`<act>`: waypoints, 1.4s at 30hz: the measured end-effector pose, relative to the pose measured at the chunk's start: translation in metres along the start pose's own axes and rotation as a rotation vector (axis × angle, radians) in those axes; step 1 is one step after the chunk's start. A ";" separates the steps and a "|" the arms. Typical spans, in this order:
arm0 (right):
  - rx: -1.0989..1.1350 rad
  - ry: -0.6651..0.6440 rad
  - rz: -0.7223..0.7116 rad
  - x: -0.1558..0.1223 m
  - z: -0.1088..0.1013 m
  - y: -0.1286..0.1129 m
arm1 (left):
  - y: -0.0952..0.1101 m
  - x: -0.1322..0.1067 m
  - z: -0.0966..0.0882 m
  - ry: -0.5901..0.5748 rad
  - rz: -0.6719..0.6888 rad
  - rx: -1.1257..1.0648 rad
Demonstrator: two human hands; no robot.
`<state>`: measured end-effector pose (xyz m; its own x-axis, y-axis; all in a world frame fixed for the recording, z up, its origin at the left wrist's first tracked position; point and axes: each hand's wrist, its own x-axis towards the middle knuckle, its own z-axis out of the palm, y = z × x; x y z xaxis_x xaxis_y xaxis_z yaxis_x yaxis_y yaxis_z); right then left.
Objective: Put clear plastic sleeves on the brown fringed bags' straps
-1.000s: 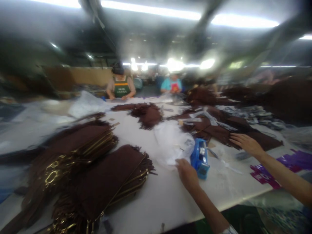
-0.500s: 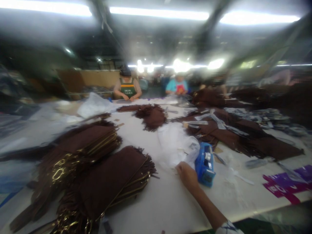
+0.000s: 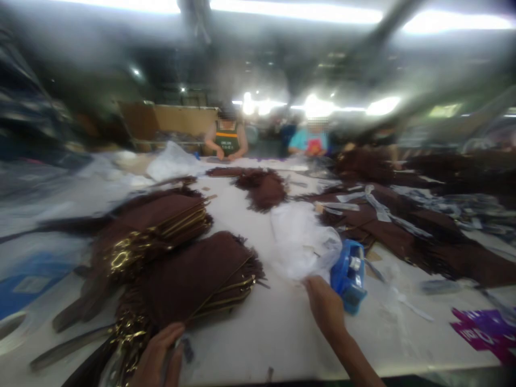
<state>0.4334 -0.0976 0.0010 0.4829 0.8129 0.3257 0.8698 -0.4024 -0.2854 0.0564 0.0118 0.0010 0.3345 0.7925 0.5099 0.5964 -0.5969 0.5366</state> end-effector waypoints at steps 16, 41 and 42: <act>0.897 -0.615 -0.024 -0.051 -0.034 -0.148 | 0.057 -0.015 -0.019 -0.592 -0.639 -0.900; 0.999 -0.964 -0.022 -0.115 0.033 -0.292 | -0.035 -0.094 -0.092 -0.310 -0.902 -0.945; 1.005 -0.967 -0.019 -0.115 0.030 -0.295 | -0.038 -0.096 -0.089 -0.295 -0.910 -0.952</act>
<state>0.1186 -0.0598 0.0203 -0.1464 0.9457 -0.2902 0.2327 -0.2522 -0.9393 -0.0628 -0.0526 -0.0081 0.3090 0.8756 -0.3713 -0.0052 0.3920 0.9200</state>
